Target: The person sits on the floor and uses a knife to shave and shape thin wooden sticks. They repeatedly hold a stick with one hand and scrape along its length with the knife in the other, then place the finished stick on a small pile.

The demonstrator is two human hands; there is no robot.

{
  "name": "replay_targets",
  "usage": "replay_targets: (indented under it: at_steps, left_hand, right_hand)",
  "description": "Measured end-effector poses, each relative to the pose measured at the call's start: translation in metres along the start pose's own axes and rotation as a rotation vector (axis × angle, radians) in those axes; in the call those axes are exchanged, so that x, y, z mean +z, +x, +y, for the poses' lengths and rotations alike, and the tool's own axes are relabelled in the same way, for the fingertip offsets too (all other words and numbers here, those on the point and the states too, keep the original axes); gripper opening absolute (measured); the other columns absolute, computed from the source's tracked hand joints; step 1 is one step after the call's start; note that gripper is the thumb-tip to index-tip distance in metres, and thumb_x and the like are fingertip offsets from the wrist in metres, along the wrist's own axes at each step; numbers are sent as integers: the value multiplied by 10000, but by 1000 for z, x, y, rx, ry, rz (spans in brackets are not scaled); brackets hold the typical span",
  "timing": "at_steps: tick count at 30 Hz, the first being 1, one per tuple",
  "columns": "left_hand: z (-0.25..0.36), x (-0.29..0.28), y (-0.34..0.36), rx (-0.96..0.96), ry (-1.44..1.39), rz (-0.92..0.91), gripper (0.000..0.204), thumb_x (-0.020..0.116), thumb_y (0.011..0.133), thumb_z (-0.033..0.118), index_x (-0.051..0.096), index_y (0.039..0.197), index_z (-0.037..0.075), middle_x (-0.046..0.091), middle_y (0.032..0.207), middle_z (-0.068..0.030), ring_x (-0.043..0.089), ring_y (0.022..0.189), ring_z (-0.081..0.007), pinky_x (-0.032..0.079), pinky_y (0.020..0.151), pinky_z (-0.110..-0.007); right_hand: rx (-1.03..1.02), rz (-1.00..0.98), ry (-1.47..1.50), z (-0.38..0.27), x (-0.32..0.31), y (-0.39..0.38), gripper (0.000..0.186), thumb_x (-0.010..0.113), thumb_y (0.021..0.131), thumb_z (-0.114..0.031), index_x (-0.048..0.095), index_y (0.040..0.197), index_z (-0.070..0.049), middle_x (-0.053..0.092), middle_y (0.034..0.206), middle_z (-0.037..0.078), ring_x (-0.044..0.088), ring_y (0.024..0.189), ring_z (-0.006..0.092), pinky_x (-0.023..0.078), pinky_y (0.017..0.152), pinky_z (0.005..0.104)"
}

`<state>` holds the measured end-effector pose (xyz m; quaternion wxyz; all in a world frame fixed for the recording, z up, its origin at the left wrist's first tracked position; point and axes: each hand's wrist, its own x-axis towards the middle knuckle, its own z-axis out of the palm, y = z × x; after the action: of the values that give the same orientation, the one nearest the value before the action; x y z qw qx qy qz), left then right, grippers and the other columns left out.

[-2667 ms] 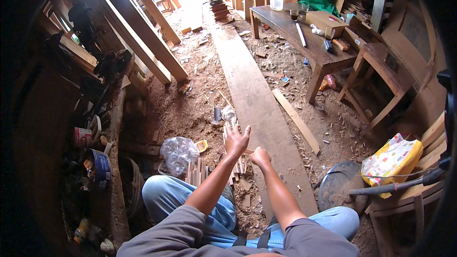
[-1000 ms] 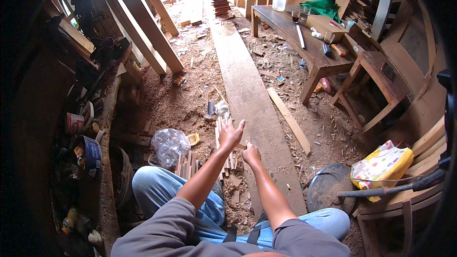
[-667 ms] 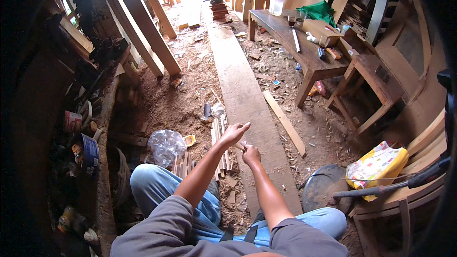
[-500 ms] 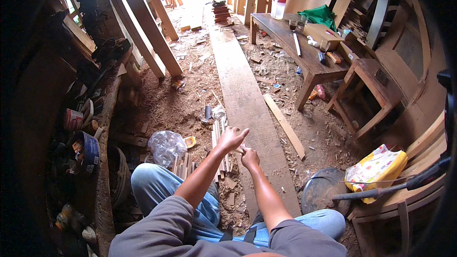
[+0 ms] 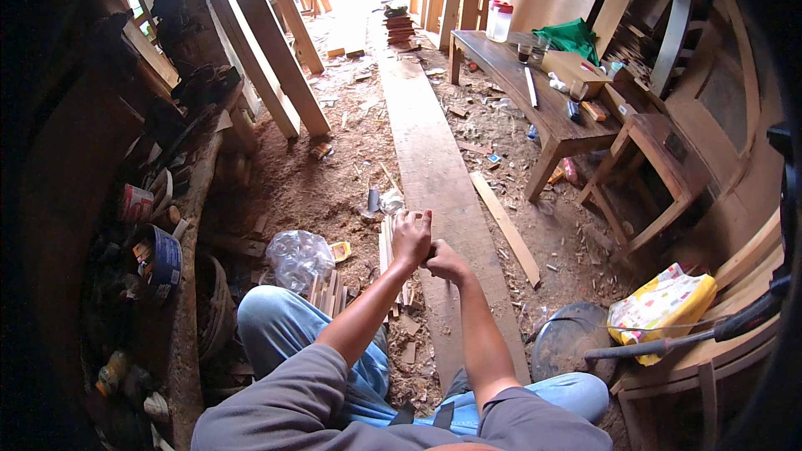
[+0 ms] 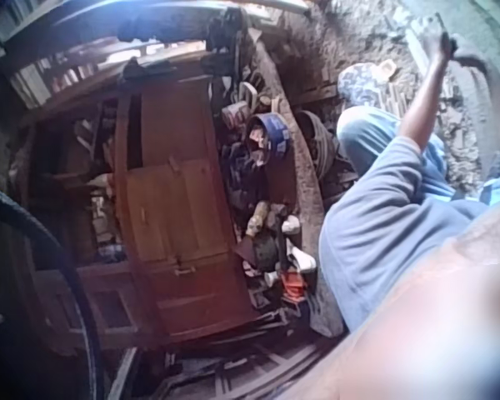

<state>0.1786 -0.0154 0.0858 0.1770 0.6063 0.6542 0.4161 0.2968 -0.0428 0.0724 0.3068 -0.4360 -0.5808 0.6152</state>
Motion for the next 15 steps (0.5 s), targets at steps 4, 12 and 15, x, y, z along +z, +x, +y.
replay_targets:
  at_steps: [4, 12, 15]
  left_hand:
    - [-1, 0, 0, 4, 31, 41, 512, 461, 983, 455, 651, 1043, -16, 500, 1275, -277, 427, 1250, -408, 331, 1057, -471]
    - [-1, 2, 0, -59, 47, -7, 612, 383, 973, 560, 612, 1197, 38, 422, 1396, -242, 310, 1355, -390, 272, 1068, -589]
    - [0, 2, 0, -75, 77, -22, 637, 372, 967, 584, 611, 1199, 41, 416, 1406, -226, 308, 1357, -386, 267, 1065, -601]
  right_hand:
    - [92, -15, -36, -23, 2, -7, 102, 653, 808, -83, 622, 743, -12, 521, 613, -52, 437, 516, 48, 326, 444, 250]
    - [138, -19, -42, 15, -8, 11, 101, 621, 838, -40, 664, 764, 14, 590, 658, -20, 493, 585, 63, 377, 507, 256]
    - [140, -10, -164, 28, -15, 19, 83, 609, 820, 2, 685, 804, 33, 628, 698, 1, 525, 644, 75, 408, 555, 261]
